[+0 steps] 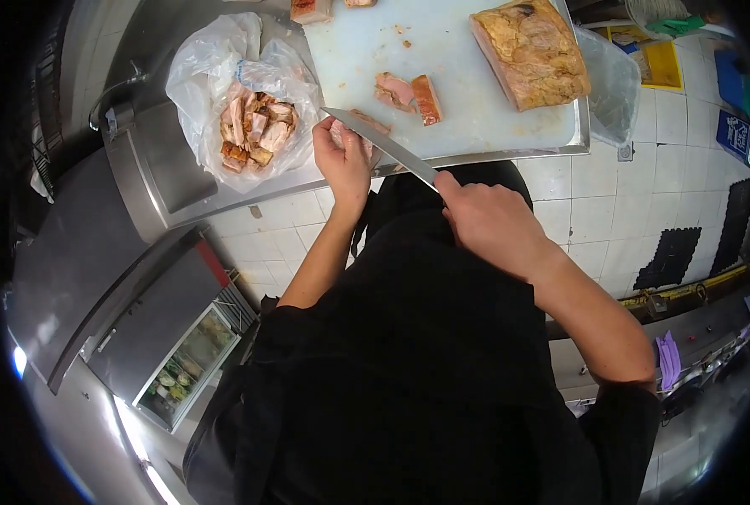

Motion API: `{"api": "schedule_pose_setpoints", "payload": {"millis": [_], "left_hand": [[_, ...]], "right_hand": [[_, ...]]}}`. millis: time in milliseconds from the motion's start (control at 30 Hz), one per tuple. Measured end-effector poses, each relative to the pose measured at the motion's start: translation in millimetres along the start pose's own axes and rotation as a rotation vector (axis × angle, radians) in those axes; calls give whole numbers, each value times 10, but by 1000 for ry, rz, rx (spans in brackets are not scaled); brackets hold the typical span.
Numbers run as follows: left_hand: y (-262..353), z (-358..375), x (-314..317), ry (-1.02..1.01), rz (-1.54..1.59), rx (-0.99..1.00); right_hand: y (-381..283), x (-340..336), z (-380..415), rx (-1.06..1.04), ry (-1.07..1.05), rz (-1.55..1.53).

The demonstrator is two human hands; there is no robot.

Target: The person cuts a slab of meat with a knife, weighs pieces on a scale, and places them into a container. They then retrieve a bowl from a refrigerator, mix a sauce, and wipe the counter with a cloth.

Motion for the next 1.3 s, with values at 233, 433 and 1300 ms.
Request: {"api": "schedule_pose_setpoints", "payload": {"millis": [233,433,1300], "left_hand": [[0,-20,18,-35,-12,47],[11,-52,24,-88,-11,44],[228,112,-174,-240,13,85]], "right_hand": [[-184,-35,-230,-38,34,-2],[-186,45,-418,9,-5,-13],[197,-20,-247,63,208,-163]]}}
Point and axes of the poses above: each hand's wrist, its own z-axis away from the middle knuckle, its own x-axis out of the palm, y = z × x, the point moved 6 cm from there along -z, towards the middle knuckle, and after that the axes turned 3 degrees about y, right-handed, at the moved point
